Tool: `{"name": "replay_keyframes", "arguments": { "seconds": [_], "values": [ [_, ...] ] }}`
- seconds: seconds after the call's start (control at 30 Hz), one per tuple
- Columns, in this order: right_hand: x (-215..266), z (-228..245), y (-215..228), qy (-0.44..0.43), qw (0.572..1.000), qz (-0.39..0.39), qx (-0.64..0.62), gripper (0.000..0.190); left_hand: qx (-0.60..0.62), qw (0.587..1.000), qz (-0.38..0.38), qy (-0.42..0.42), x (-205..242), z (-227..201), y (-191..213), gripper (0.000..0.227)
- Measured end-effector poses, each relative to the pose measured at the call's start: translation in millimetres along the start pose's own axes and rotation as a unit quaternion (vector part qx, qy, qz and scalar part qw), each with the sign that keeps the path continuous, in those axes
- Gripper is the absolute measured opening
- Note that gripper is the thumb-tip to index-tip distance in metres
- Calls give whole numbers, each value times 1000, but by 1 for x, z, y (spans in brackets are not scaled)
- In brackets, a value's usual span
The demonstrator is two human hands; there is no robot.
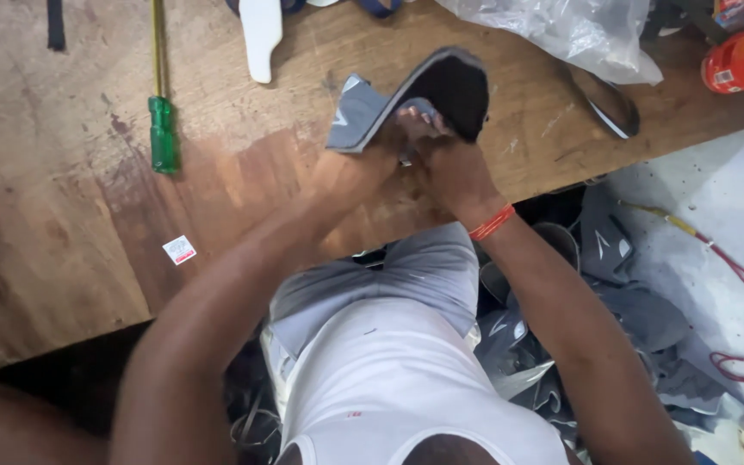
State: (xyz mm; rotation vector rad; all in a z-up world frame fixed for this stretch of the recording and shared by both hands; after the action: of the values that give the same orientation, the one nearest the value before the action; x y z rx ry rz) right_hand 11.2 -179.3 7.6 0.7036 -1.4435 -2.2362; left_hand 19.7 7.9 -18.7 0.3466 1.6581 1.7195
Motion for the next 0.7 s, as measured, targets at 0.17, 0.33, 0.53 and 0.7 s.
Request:
{"name": "replay_keyframes", "arguments": {
  "seconds": [0.17, 0.33, 0.53, 0.7],
  "values": [
    [12, -3, -4, 49, 990, 54, 118, 57, -56, 993, 76, -65, 25, -1, 15, 55],
    [8, 5, 15, 13, 995, 100, -18, 58, 38, 997, 43, -49, 45, -6, 10, 53],
    [1, -5, 1, 103, 993, 49, -6, 64, 68, 996, 57, 11, 39, -28, 10, 60],
    [8, -16, 3, 70, 996, 38, -50, 53, 224, 973, -15, -42, 25, -14, 69, 46]
  ]
}}
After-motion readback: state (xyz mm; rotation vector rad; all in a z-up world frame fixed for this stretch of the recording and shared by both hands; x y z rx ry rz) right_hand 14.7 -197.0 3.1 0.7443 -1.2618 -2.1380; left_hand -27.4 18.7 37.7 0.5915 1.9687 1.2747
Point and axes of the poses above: each hand's wrist, its own x-axis away from the middle knuckle, its own y-axis out of the back of the hand, z = x × y, the point moved 1 cm from there along -x, towards the middle knuckle, and after that the axes turned 3 degrees about -x, right-handed, at the moved point
